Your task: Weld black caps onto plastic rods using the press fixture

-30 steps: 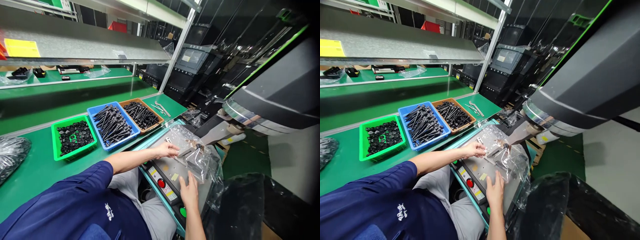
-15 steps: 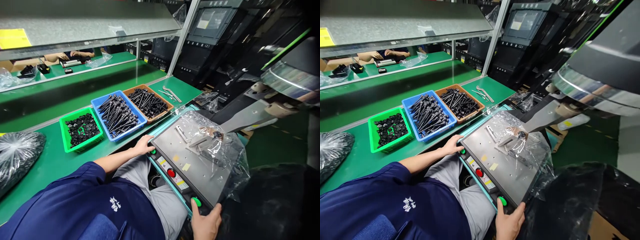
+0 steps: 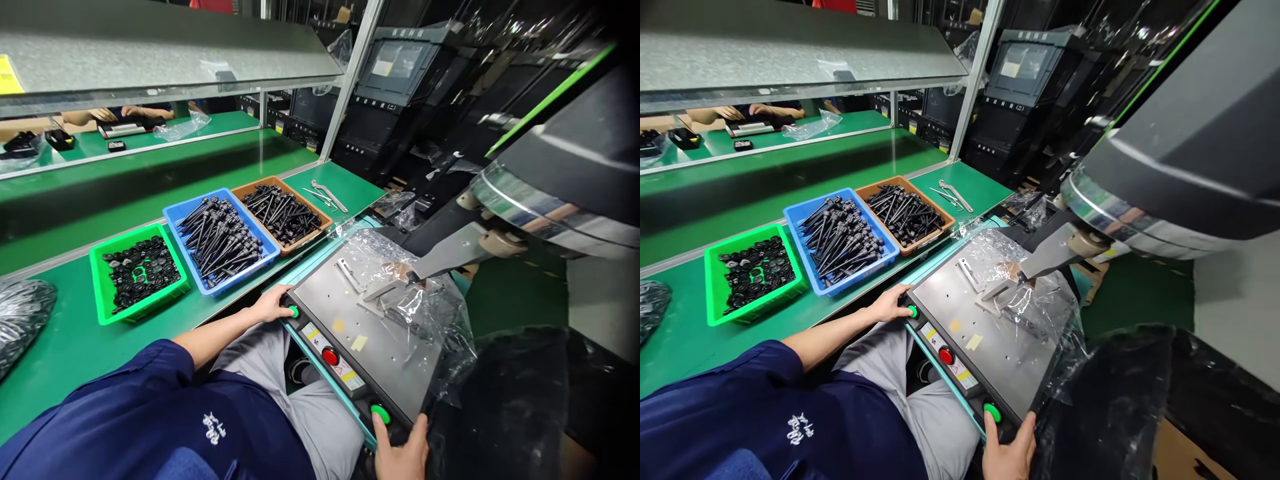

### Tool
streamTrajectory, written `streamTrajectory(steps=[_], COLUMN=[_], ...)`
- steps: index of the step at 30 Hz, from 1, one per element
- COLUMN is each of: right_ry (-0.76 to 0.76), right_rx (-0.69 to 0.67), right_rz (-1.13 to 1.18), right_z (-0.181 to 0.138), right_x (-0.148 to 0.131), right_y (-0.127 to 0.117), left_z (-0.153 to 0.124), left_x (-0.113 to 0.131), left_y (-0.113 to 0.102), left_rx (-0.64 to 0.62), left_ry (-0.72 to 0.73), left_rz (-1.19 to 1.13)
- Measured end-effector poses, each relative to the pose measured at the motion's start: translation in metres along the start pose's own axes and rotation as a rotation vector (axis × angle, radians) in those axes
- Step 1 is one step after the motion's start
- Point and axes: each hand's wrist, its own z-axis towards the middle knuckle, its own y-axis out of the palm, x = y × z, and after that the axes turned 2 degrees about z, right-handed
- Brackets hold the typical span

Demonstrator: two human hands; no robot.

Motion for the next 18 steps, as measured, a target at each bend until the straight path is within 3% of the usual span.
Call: streamTrajectory(steps=[12, 18], right_ry=[0.03, 0.027], right_rx=[0.002, -0.008], right_rz=[0.029, 0.035], right_z=[0.001, 0.002], right_x=[0.001, 0.005], right_y=[0.002, 0.001], left_z=[-0.006, -0.004], left_x=[0.005, 0.014], left_y=[0.005, -0.003], left_rx=[-0.013, 0.006], left_ry=[-0.012, -0.027], left_rz=[-0.005, -0.021])
